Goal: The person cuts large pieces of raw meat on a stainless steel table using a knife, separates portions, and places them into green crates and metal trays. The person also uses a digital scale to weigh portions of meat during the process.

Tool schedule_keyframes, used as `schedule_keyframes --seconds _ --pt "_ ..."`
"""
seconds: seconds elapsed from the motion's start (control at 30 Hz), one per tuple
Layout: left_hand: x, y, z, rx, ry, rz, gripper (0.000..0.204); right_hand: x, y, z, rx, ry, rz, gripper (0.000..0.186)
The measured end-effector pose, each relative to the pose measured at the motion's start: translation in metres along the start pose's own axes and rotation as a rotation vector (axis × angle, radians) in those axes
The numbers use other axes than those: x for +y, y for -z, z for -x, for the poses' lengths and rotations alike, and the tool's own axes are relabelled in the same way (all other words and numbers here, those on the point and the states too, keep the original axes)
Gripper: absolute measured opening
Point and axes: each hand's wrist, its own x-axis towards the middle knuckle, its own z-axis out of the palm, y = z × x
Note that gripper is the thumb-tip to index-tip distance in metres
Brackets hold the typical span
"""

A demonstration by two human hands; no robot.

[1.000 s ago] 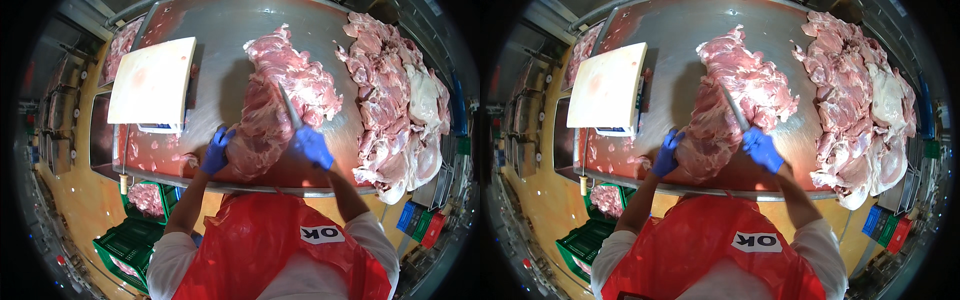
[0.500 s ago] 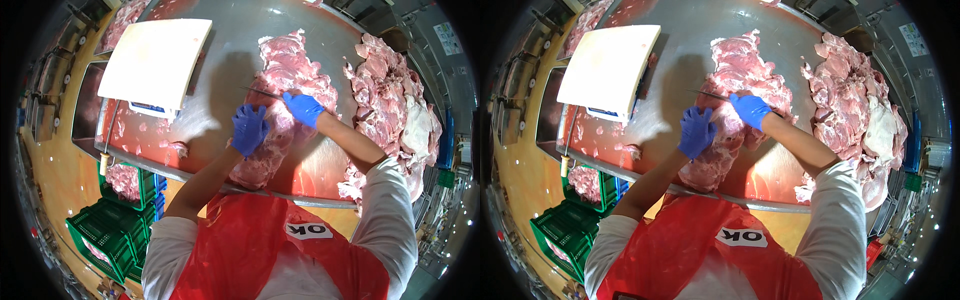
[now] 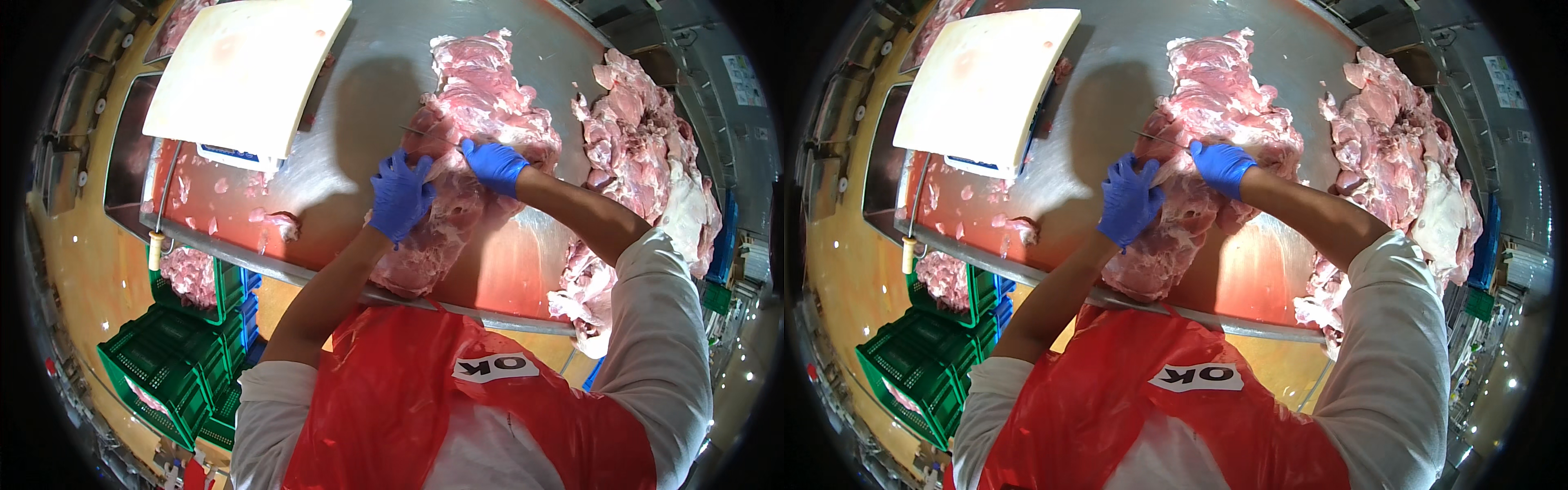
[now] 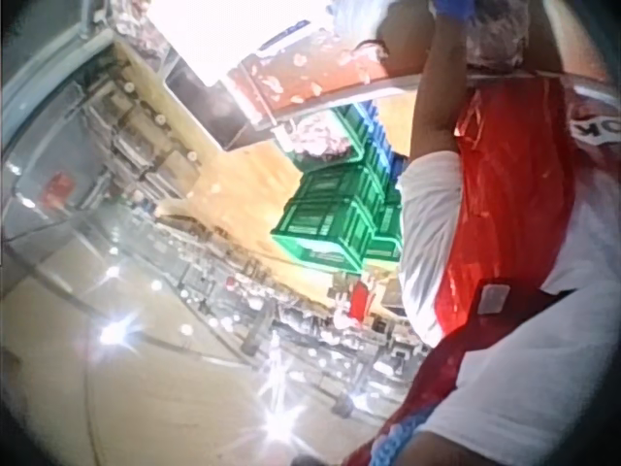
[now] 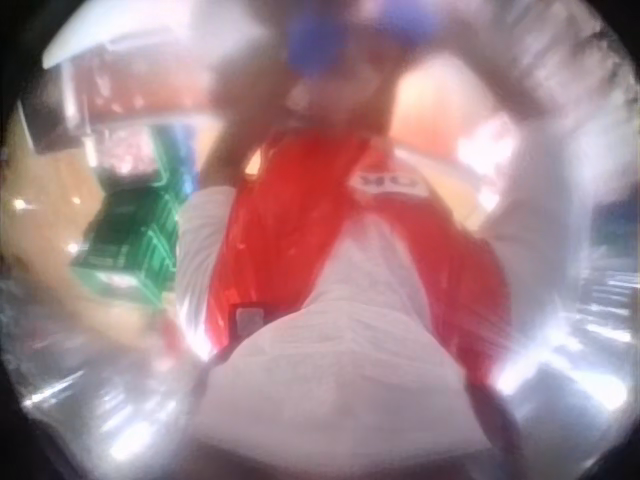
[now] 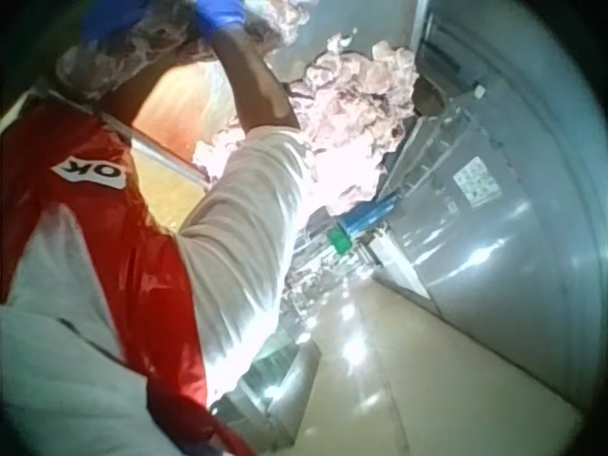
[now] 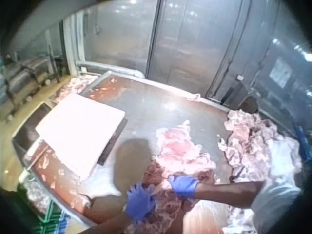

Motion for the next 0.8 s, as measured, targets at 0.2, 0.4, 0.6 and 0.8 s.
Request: schedule_keyframes --seconds 0.2,0.4,0.6,0.8 --pt "-0.002 0.004 -0.001 -0.007 -0.013 0.061 0.048 0.024 0.026 0.056 -0.235 -0.095 -0.008 0.025" --pt "-0.011 0.000 -0.003 -0.019 0.005 0.042 0.045 0.028 -0.023 0.017 -0.122 -0.150 -0.274 0.025" --pt "-0.018 0.004 0.001 -0.075 0.037 0.081 0.046 0.005 0.025 0.054 -0.332 -0.167 -0.208 0.026" --pt "-0.034 -0.003 -0.012 -0.034 -0.001 0.106 0.045 -0.016 0.005 0.029 -0.238 -0.200 -0.177 0.022"
